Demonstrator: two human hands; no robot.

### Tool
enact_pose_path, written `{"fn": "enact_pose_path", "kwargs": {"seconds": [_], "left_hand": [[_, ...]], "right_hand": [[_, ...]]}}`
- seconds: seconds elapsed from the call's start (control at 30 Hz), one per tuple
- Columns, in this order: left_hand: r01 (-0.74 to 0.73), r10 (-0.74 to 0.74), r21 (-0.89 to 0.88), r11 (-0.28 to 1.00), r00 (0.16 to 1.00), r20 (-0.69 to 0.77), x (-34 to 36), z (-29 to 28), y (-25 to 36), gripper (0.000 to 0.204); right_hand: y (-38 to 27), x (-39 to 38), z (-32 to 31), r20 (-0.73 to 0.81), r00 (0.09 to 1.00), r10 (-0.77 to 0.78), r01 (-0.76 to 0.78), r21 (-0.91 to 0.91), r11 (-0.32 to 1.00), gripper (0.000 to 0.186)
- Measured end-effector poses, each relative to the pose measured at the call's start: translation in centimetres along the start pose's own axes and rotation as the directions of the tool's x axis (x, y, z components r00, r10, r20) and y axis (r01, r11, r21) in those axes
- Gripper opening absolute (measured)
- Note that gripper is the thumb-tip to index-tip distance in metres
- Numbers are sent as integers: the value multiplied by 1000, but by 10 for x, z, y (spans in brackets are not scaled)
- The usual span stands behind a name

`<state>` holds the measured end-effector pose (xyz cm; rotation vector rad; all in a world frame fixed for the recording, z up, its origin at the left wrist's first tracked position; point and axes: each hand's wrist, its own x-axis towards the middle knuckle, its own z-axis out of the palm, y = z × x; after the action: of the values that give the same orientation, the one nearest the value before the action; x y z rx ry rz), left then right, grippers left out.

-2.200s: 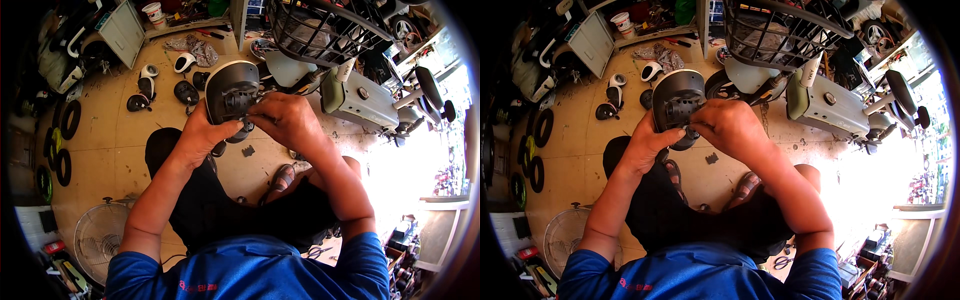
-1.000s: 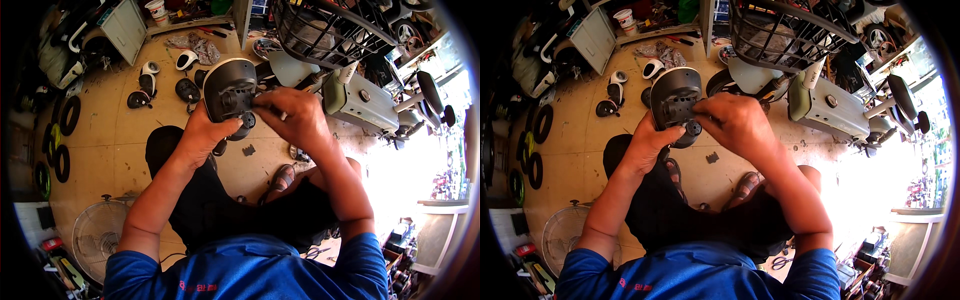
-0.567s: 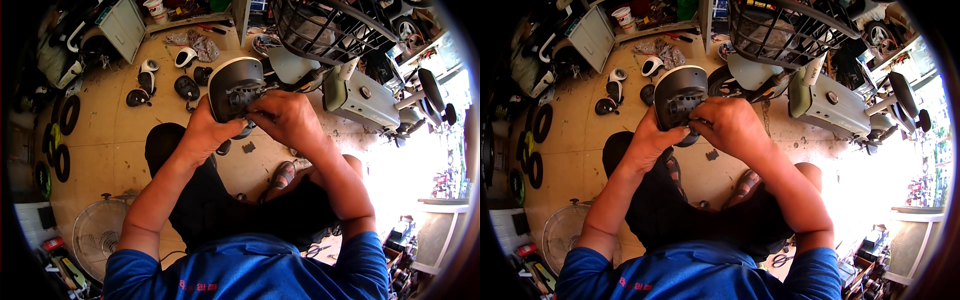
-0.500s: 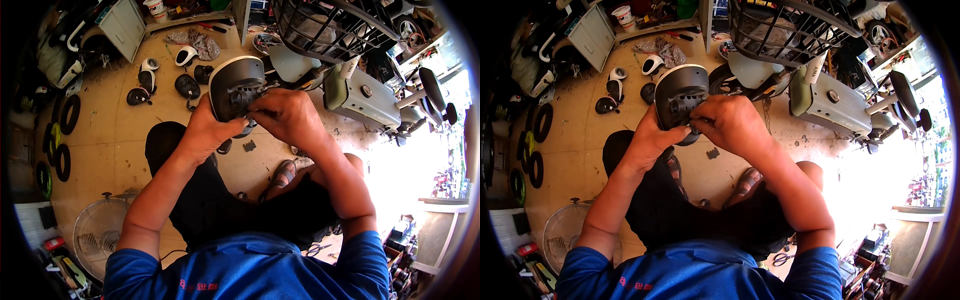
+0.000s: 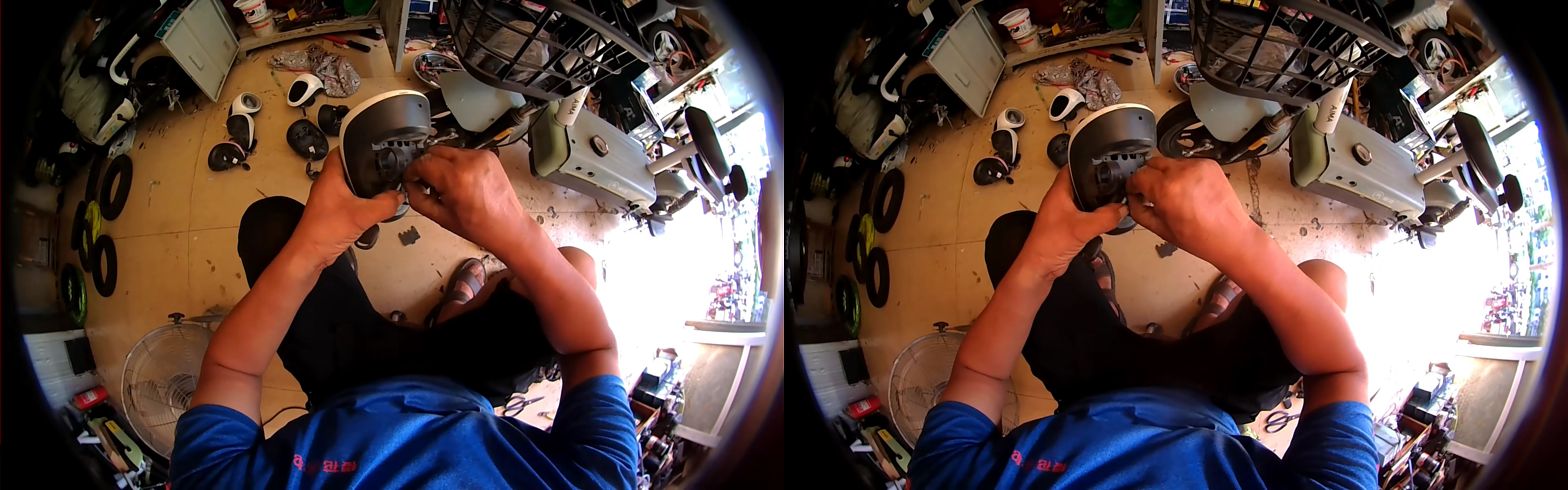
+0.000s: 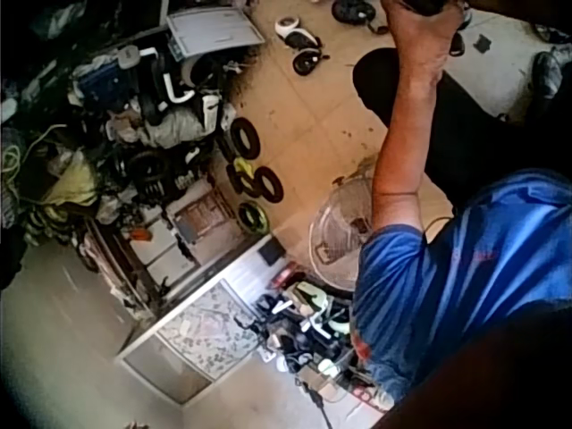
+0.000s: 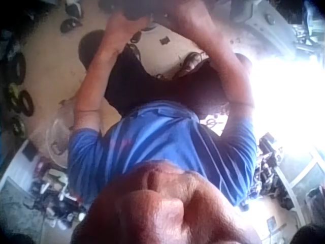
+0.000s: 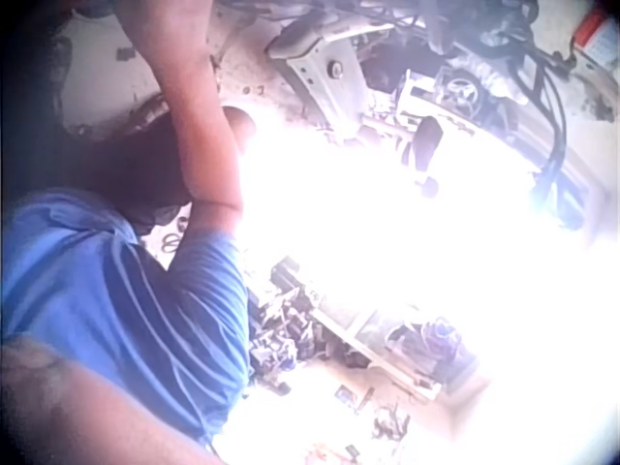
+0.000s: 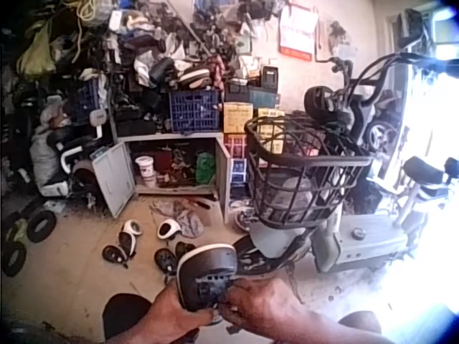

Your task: The person disassembles scooter headlight assemblies using a power drill and by hand, removes internal brackets, tests them against the scooter mount and various headlight shells, and fits the components into different housings.

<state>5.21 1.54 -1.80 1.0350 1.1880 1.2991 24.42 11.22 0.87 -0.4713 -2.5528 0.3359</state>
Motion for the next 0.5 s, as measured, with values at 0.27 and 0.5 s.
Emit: {"fn": "enact_pose_path", "kwargs": {"seconds": [0.27, 0.5], "left_hand": [[8, -10, -36, 999, 998, -68, -4, 2, -5, 60], [31, -42, -150, 988, 997, -72, -2, 2, -5, 60]], "right_hand": [[6, 0, -4, -92, 982, 167, -150, 163, 975, 14], [5, -2, -3, -58, 981, 183, -168, 198, 966, 17]]}}
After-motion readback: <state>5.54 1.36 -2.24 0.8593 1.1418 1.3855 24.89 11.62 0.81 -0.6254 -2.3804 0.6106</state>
